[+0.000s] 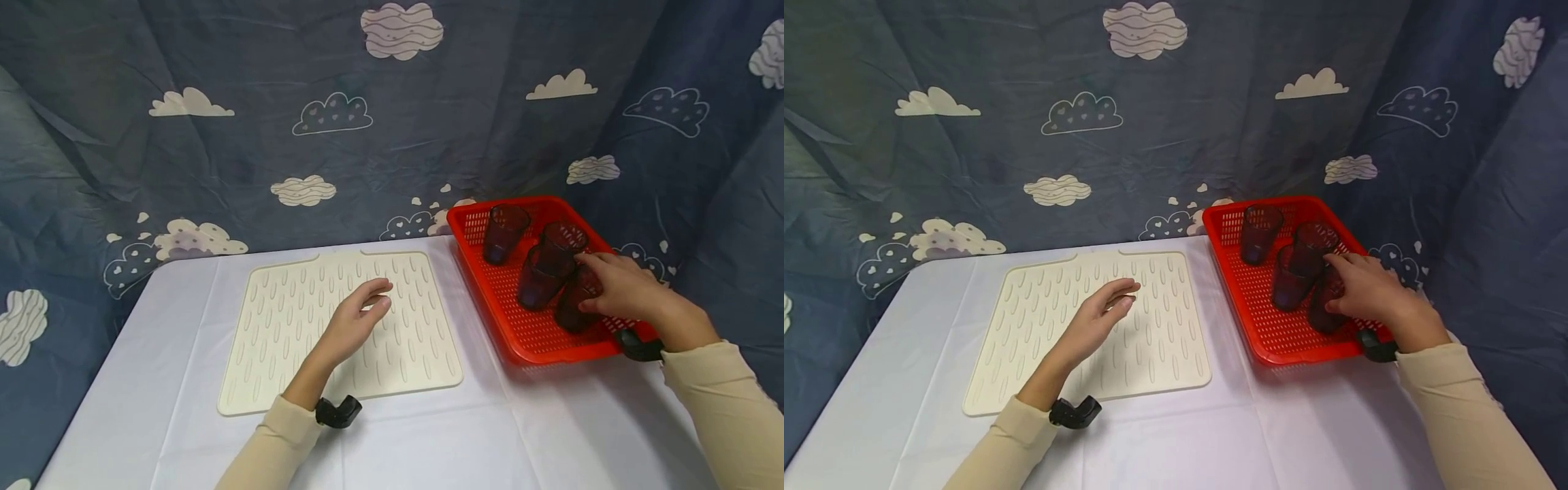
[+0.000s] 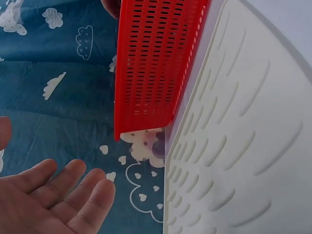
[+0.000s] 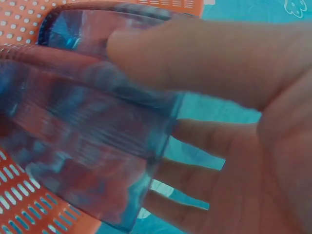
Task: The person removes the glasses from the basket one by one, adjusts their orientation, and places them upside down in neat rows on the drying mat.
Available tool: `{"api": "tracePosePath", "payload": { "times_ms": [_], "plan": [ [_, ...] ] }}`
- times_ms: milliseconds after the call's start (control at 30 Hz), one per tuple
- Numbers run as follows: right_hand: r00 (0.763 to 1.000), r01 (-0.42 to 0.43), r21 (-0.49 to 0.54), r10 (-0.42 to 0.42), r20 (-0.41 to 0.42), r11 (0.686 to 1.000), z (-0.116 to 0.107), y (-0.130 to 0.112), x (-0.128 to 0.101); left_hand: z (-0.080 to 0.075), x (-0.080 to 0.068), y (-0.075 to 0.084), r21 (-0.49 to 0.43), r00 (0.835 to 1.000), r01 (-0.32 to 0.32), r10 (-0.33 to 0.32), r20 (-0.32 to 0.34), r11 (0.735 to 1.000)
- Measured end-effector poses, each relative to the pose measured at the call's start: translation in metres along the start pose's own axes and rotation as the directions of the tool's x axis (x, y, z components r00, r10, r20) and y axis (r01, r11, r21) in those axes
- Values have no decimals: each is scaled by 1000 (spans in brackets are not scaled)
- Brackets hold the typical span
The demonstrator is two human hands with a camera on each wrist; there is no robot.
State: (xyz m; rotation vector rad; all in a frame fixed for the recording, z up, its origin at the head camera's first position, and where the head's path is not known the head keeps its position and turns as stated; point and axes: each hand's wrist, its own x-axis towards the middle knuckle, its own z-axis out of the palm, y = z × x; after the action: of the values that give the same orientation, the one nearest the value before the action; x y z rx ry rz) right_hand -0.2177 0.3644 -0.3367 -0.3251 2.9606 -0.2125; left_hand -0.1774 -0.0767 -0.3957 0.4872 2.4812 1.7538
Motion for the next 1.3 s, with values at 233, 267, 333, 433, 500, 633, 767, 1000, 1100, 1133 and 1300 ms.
{"api": "tracePosePath", "payload": {
  "times_ms": [233,267,333,433,500,633,767,1000,1100,1133,1300],
  "plan": [
    [999,31,-3,-31,-9,1000,1,1,2,10,5,1,-4,1000,0,0,1,1000],
    [999,41,0,-41,-11,999,1,1,3,11,6,2,-4,1000,1,-1,2,1000],
    [999,51,7,-51,-11,999,1,1,3,15,8,1,-8,1000,-1,1,7,1000],
    [999,51,16,-51,-8,999,1,1,4,21,11,1,-19,1000,-6,6,20,1000],
    [999,51,19,-50,-6,999,1,1,4,25,14,1,-29,999,-8,9,34,1000],
    [999,48,19,-48,-2,999,0,2,5,32,18,2,-49,999,5,-2,53,999],
    [999,36,19,-36,3,999,-1,2,5,39,20,0,-105,996,46,-39,75,993],
    [996,-75,26,73,60,997,-3,8,-3,52,22,-7,-136,992,81,-67,103,987],
    [995,-82,51,79,56,995,-3,10,-6,55,21,-9,-140,989,102,-85,120,985],
    [996,-80,56,77,51,995,-3,11,-7,56,21,-9,-142,989,104,-86,124,984],
    [999,-41,39,41,-17,998,-2,16,-9,59,20,-8,-153,988,105,-86,126,983]
  ]
}}
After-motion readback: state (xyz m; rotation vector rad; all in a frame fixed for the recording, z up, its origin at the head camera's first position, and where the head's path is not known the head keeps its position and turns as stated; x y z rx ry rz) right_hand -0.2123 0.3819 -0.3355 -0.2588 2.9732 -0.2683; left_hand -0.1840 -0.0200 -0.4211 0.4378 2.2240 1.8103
